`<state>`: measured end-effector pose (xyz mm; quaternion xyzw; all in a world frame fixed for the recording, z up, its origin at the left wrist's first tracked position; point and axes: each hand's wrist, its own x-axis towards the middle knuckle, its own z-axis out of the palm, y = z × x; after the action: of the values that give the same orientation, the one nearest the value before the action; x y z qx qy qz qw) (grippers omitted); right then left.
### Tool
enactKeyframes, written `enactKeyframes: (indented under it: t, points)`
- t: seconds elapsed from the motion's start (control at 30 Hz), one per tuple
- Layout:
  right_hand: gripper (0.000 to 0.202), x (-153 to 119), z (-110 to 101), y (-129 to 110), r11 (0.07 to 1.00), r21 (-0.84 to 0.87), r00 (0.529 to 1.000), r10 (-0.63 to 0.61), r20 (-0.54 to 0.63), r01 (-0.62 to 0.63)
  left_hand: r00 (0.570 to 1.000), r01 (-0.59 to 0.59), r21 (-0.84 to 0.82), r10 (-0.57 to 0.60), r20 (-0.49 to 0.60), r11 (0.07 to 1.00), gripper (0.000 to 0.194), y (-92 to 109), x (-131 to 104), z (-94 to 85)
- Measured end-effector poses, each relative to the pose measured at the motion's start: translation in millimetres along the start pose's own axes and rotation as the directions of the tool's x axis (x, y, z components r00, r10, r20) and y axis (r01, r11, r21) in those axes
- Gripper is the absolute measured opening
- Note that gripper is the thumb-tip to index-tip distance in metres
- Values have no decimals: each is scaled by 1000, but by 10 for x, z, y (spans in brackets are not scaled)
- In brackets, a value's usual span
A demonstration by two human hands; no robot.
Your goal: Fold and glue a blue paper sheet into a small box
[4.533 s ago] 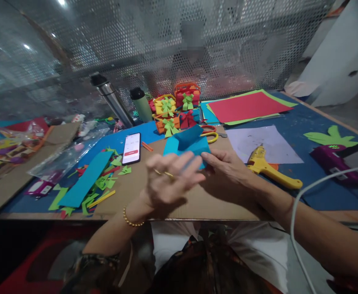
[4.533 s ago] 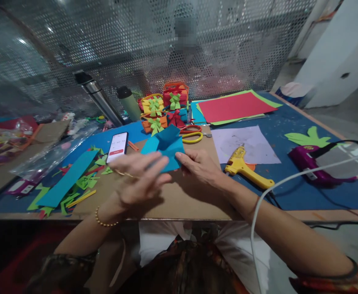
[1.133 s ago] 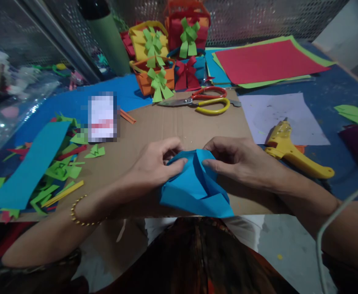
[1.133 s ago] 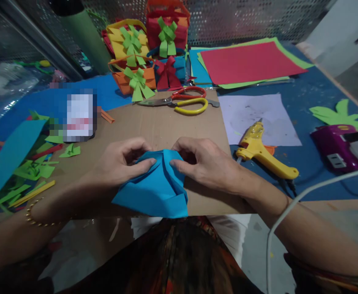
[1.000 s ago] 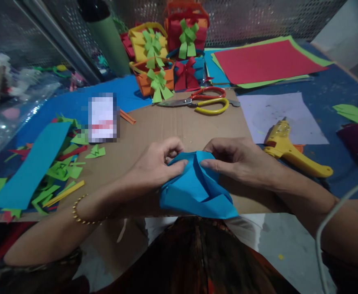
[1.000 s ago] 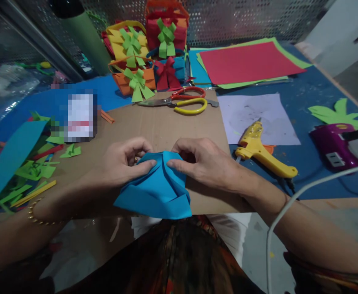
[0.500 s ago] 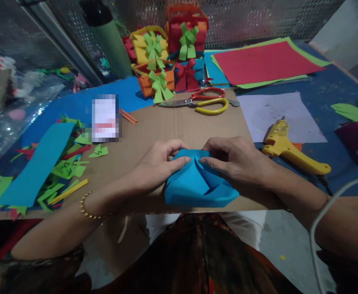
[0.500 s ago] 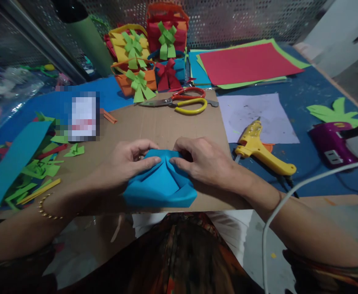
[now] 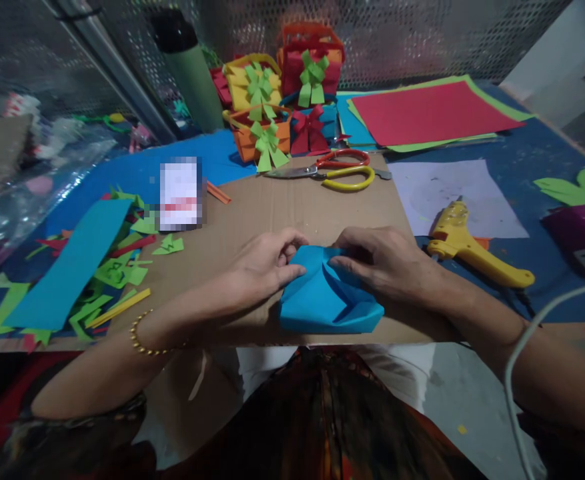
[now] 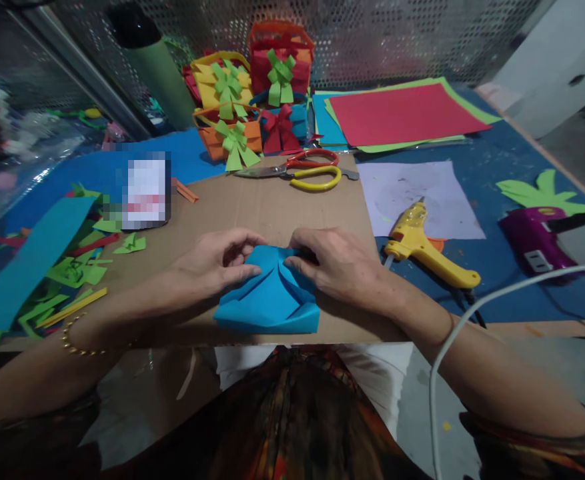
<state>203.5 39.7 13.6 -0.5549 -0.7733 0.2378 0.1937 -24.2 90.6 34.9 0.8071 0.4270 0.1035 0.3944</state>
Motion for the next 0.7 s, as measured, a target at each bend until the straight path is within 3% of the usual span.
enactKeyframes:
  t: [0.07,0.17,0.3,0.4,0.5,0.7]
  points:
    - [16,2,-8,4,998,55,997,-30,-72,34,1000,23,-52,-23,-5,998,10,-6,-9,7]
    - [21,13,-17,6,997,76,976,-3,-220,21,996,10,-277,-35,-85,961,18,-36,-6,36]
    - [25,15,9,-1,993,115,927,55,-371,-13,970,-67,-584,-83,-227,809,27,-45,8,77]
    - [23,3,54,-20,987,157,900,31,-434,41,964,-84,-692,-118,-239,717,33,-10,-6,85]
    - [20,0,90,-55,984,169,906,29,-423,47,970,-51,-720,-136,-199,692,42,21,-27,68]
    - [23,-19,50,-116,994,113,944,32,-329,6,974,-46,-666,-115,-196,745,51,-31,-3,39]
